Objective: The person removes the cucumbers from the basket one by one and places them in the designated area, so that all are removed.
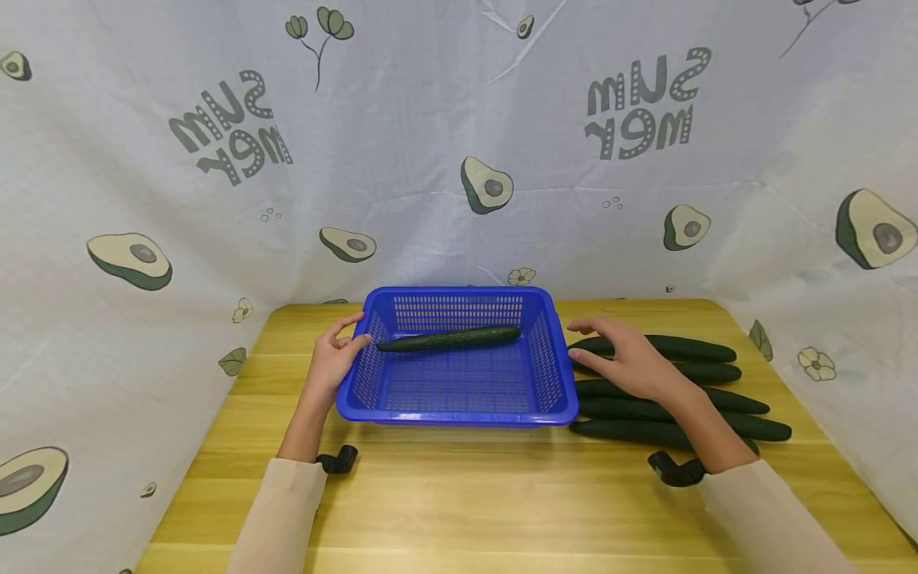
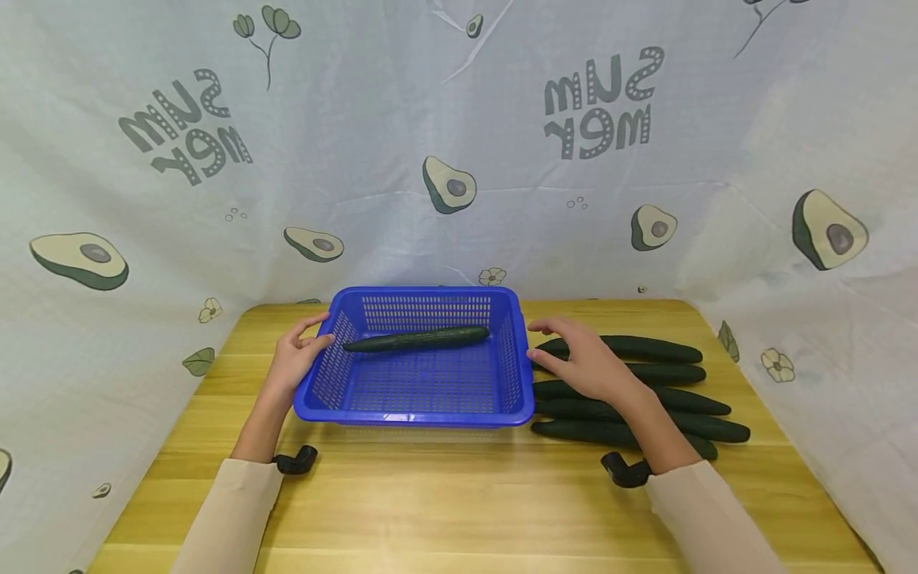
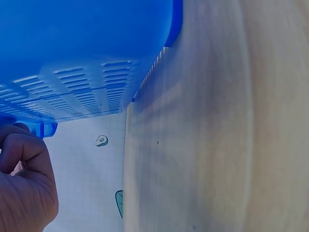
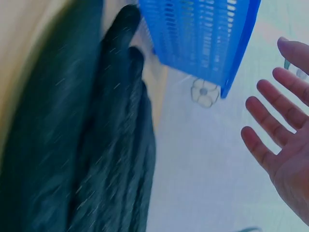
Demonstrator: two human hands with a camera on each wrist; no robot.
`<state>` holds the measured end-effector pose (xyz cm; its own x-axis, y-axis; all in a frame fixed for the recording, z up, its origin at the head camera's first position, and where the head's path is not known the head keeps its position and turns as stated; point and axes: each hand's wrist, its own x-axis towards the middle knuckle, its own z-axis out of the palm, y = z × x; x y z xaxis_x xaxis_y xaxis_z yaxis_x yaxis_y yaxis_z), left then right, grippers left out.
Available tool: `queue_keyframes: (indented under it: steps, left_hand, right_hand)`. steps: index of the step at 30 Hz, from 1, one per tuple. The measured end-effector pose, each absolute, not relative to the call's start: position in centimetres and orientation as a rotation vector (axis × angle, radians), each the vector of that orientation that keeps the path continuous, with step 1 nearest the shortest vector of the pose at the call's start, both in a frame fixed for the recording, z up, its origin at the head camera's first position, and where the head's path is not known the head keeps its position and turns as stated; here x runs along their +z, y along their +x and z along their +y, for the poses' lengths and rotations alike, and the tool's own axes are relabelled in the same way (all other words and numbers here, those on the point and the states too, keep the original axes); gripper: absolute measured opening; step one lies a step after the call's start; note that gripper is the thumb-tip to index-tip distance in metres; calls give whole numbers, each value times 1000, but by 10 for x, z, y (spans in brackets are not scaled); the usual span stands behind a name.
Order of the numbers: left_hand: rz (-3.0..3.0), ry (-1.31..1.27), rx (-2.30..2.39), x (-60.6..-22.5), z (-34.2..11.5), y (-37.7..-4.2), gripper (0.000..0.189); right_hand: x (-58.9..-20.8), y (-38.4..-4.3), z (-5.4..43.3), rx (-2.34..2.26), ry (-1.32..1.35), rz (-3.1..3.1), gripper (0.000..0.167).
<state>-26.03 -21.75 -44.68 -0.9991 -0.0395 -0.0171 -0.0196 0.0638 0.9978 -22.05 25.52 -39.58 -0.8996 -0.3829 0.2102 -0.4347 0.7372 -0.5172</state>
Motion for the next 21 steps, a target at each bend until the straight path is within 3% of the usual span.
queue_keyframes:
  steps: [21]
  left_hand:
    - [-2268, 104, -2216, -446, -221, -264, 54]
  right_hand:
    - [-389, -277, 180, 861, 924, -2921, 57]
